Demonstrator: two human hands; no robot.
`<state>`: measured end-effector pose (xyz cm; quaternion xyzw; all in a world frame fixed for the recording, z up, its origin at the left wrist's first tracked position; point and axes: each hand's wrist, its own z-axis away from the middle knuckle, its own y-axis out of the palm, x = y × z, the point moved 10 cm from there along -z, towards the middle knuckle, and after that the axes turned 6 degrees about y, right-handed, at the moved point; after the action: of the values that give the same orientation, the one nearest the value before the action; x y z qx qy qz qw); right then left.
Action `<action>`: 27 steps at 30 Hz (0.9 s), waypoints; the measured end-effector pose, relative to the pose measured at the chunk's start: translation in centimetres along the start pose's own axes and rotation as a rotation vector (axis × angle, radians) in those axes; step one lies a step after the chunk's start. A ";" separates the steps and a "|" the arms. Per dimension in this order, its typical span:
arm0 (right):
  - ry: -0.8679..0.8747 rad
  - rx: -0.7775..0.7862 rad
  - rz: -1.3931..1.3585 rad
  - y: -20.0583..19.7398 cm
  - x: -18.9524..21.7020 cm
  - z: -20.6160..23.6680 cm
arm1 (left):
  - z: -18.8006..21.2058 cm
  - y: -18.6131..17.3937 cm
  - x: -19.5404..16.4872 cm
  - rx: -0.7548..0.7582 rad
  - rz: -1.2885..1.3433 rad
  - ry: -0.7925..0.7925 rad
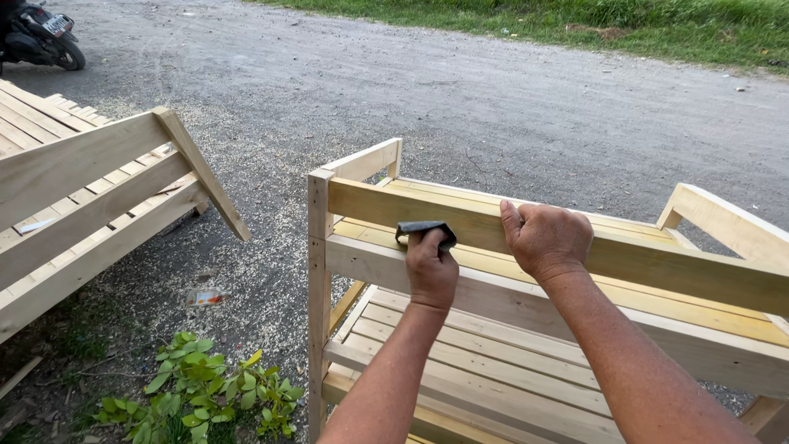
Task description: The person sands a light-colored wooden furniture frame outdoors using a sheet of sandpaper held by hand. They work along the top rails, side rails, and legs of the frame, repositioning around the piece and re-folding the sandpaper as they smooth different surfaces.
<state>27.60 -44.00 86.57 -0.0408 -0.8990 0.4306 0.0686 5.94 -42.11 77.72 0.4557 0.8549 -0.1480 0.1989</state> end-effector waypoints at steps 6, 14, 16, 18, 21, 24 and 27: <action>-0.015 -0.029 -0.030 2.3 0.9 -0.6 | 0.5 -1.1 6.4 -0.169 0.003 -0.311; -0.024 -0.019 -0.034 4.5 1.3 -1.7 | 1.2 3.8 3.7 0.094 0.075 0.013; -0.025 -0.007 -0.030 4.9 1.3 -1.8 | 1.0 3.0 4.8 0.062 0.055 -0.007; -0.018 -0.021 -0.026 5.0 1.3 -1.7 | 0.7 1.3 7.2 -0.036 0.013 -0.171; -0.019 -0.049 -0.013 5.0 1.3 -1.6 | 0.8 0.2 8.2 -0.152 -0.020 -0.291; -0.018 -0.067 -0.015 4.6 1.2 -1.6 | 0.3 1.6 5.3 -0.065 -0.067 -0.120; -0.023 -0.060 -0.029 4.0 0.9 -1.9 | -0.6 2.5 3.6 0.076 -0.028 0.022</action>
<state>27.07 -39.97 84.72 -0.0247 -0.9127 0.4029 0.0631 6.08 -37.95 76.37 0.4523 0.8573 -0.1779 0.1698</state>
